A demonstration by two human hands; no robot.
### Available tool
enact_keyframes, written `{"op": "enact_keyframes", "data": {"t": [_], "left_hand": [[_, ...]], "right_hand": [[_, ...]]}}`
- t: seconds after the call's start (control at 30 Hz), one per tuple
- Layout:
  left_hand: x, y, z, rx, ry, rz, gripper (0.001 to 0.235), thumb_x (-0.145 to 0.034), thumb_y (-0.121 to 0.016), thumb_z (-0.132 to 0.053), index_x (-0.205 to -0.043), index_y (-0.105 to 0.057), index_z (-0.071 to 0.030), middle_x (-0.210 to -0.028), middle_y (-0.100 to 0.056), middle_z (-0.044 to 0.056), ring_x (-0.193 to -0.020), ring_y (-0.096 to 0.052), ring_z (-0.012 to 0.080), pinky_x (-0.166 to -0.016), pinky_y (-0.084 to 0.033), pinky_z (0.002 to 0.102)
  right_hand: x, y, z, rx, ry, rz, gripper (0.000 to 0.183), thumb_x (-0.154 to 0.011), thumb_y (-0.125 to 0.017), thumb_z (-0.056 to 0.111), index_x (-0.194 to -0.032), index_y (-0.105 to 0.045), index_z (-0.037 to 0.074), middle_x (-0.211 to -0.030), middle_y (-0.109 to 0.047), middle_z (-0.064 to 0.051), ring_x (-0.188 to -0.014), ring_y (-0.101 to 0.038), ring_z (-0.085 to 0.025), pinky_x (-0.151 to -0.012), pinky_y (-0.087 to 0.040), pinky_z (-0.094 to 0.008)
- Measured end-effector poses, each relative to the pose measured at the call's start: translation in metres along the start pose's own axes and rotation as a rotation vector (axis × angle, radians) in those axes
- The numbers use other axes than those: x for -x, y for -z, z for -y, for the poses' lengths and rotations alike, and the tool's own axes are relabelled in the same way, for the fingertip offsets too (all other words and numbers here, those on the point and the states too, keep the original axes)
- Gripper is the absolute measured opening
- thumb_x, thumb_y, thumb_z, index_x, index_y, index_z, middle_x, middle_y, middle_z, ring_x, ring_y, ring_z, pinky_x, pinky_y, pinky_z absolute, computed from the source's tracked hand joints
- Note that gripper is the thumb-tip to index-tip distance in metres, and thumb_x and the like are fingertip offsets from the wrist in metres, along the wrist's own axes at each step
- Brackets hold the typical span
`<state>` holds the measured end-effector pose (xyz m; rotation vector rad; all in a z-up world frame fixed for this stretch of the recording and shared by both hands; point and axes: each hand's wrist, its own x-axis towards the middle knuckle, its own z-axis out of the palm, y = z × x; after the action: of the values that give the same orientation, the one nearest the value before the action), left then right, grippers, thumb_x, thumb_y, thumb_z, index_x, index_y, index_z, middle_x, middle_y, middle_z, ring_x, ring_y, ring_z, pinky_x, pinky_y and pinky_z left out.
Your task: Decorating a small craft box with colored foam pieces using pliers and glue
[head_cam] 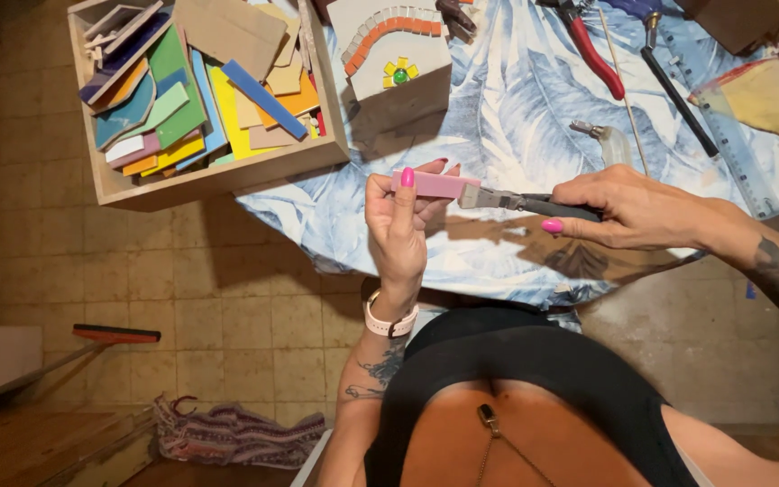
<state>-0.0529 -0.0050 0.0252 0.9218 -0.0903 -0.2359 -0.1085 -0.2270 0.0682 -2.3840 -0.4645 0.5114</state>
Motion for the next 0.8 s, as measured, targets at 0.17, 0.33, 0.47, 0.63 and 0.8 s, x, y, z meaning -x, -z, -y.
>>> {"op": "enact_keyframes", "data": {"t": [0.17, 0.33, 0.47, 0.63, 0.8], "left_hand": [[0.001, -0.001, -0.002, -0.017, -0.011, 0.002, 0.021, -0.087, -0.044, -0.025, -0.086, -0.034, -0.007, -0.097, -0.055, 0.030, -0.087, -0.059, 0.0395, -0.065, -0.054, 0.033], [0.002, 0.002, 0.004, 0.029, -0.049, 0.011, 0.022, -0.089, -0.042, -0.025, -0.090, -0.034, -0.005, -0.097, -0.054, 0.030, -0.084, -0.059, 0.0397, -0.057, -0.053, 0.031], [-0.004, 0.000, 0.003, 0.254, -0.042, -0.055, 0.025, -0.092, -0.033, -0.022, -0.099, -0.045, -0.001, -0.089, -0.055, 0.022, -0.089, -0.055, 0.0341, -0.085, -0.045, 0.043], [-0.015, -0.002, -0.002, 0.731, 0.164, -0.063, 0.036, -0.086, -0.041, -0.043, -0.076, -0.048, -0.009, -0.065, -0.039, 0.002, -0.066, -0.043, 0.0182, -0.077, -0.039, 0.035], [-0.013, -0.011, -0.009, 0.686, 0.135, -0.172, 0.038, -0.083, -0.042, -0.047, -0.069, -0.039, -0.013, -0.057, -0.035, 0.000, -0.053, -0.038, 0.0144, -0.066, -0.039, 0.031]], "right_hand": [[0.001, -0.004, -0.005, 0.027, 0.032, -0.001, 0.028, -0.082, -0.048, 0.031, -0.065, -0.047, 0.010, -0.053, -0.042, -0.001, -0.044, -0.042, -0.013, -0.047, -0.032, -0.027], [0.000, -0.007, -0.004, 0.011, 0.014, 0.037, 0.028, -0.084, -0.047, 0.031, -0.065, -0.042, 0.011, -0.052, -0.039, -0.001, -0.043, -0.038, -0.013, -0.046, -0.033, -0.028], [-0.004, -0.014, -0.002, 0.046, 0.054, 0.028, 0.026, -0.085, -0.043, 0.031, -0.069, -0.044, 0.011, -0.054, -0.041, -0.002, -0.043, -0.040, -0.015, -0.046, -0.033, -0.028], [-0.009, -0.026, 0.001, 0.115, -0.021, -0.047, 0.024, -0.085, -0.041, 0.032, -0.076, -0.044, 0.009, -0.063, -0.045, -0.006, -0.049, -0.048, -0.020, -0.049, -0.039, -0.031], [-0.011, -0.037, -0.004, 0.206, 0.024, -0.215, 0.030, -0.081, -0.047, 0.035, -0.091, -0.042, 0.007, -0.085, -0.037, -0.010, -0.074, -0.044, -0.022, -0.067, -0.040, -0.032]]}}
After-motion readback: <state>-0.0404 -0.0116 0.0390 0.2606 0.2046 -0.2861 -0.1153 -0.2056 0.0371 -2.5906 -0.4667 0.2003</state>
